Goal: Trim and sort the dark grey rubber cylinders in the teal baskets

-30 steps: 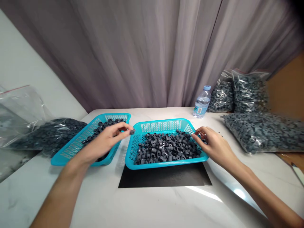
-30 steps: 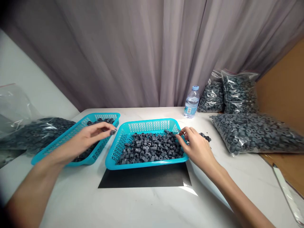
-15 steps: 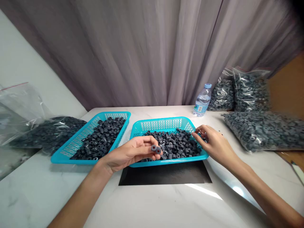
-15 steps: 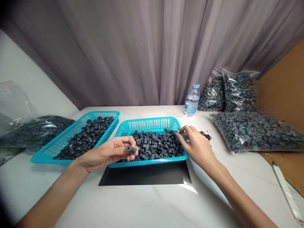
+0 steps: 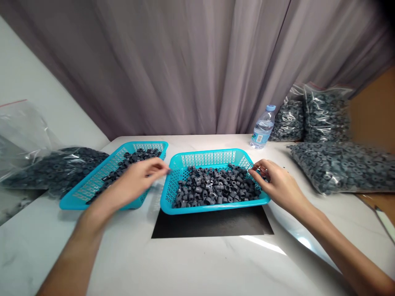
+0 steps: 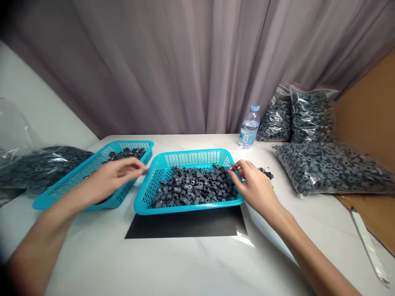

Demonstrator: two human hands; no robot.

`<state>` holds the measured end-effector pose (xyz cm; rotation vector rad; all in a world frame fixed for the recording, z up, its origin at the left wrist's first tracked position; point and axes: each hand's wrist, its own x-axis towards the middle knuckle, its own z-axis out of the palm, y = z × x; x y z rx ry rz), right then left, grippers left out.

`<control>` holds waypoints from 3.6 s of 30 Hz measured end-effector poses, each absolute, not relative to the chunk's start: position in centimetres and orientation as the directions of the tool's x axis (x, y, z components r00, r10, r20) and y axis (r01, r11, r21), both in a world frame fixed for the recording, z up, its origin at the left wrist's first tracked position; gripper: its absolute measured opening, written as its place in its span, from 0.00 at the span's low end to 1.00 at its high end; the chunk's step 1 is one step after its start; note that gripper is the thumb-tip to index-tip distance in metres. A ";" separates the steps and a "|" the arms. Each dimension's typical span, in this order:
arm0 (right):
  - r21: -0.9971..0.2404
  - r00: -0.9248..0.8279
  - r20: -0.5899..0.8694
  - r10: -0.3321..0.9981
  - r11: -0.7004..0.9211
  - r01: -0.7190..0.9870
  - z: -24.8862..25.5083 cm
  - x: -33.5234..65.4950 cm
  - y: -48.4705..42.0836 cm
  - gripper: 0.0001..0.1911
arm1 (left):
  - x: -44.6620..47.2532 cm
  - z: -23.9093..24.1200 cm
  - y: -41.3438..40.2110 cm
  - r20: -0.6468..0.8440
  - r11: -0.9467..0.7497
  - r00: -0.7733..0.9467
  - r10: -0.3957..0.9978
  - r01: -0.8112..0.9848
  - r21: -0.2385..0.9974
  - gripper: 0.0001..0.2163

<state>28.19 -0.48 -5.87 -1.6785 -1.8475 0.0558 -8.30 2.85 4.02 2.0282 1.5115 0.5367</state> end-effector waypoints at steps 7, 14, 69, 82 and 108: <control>-0.433 0.019 0.432 0.902 0.189 0.881 -5.6 28.0 -0.4 0.16 | -15.9 3.2 6.3 0.216 -0.110 0.067 0.974 0.974 0.197 0.07; -0.439 0.021 0.410 0.912 0.177 0.881 -5.4 27.9 -0.3 0.17 | -7.8 3.0 4.1 0.213 -0.395 0.338 0.916 0.848 0.353 0.15; -0.631 -0.140 0.366 0.920 0.356 0.689 -5.0 29.7 1.0 0.07 | 0.1 2.8 5.9 -0.053 -0.609 0.620 0.783 0.781 0.141 0.18; -0.588 -0.165 0.354 0.921 0.356 0.726 -4.5 29.5 0.7 0.06 | 3.3 0.0 7.4 -0.177 -0.726 0.736 0.654 0.676 0.127 0.29; -0.781 0.142 0.230 0.963 0.095 0.618 -6.3 28.4 1.3 0.18 | -4.0 0.9 5.9 0.320 -0.275 0.260 0.911 0.962 0.000 0.34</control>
